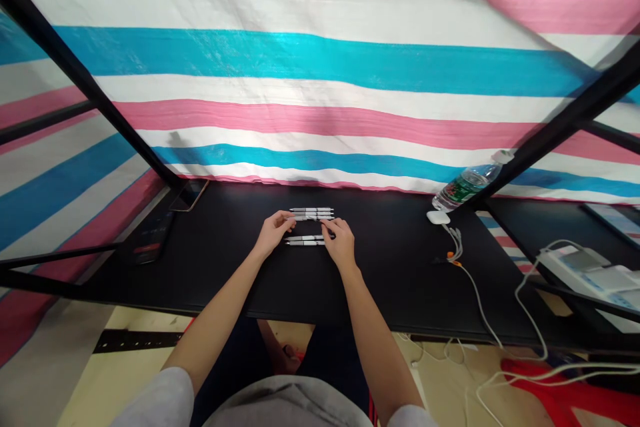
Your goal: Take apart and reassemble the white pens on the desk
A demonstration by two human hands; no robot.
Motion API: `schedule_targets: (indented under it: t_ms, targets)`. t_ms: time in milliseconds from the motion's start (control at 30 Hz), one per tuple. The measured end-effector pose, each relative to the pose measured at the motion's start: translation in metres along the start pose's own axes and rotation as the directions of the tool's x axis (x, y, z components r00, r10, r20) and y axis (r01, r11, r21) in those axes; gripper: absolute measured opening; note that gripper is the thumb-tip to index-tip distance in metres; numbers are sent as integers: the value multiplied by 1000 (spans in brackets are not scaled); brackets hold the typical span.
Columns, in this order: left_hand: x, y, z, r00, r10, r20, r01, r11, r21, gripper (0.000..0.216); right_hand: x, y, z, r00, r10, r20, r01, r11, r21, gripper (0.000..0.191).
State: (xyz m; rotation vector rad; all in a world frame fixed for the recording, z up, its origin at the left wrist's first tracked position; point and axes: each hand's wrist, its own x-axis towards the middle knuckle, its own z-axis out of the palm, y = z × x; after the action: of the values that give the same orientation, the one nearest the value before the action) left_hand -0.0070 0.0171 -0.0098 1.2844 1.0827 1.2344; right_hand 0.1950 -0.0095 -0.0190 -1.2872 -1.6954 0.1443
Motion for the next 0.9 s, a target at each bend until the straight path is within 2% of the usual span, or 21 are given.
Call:
schedule_targets:
  t_ms: [200,433,600,733,800,900]
  targets:
    - [-2,3,1,1000,7,-4,-7,1000,25,29,0,0,1,1000,-11,17,11,1000,-21,25]
    - [-2,3,1,998,5,61,-5,1000,6,28,0,-2,1,991,-101,86,105,993,-52,25]
    - [-4,6,2,999,17,46,-17,1000,3,29,-1,-4,1,988,-108,109,110,994,-17,29]
    - [-7,12,6,997,-6,78,3,999,32,30,-1,-8,1,993,-66,94,63,997,38,16]
    - [-9,15,7,995,7,99,-11,999,38,29,0,-11,-1,992,-86,97,82,995,48,10]
    - [-11,18,8,994,19,111,-24,999,42,30,1,-13,-3,983,-153,99,149,988,48,13]
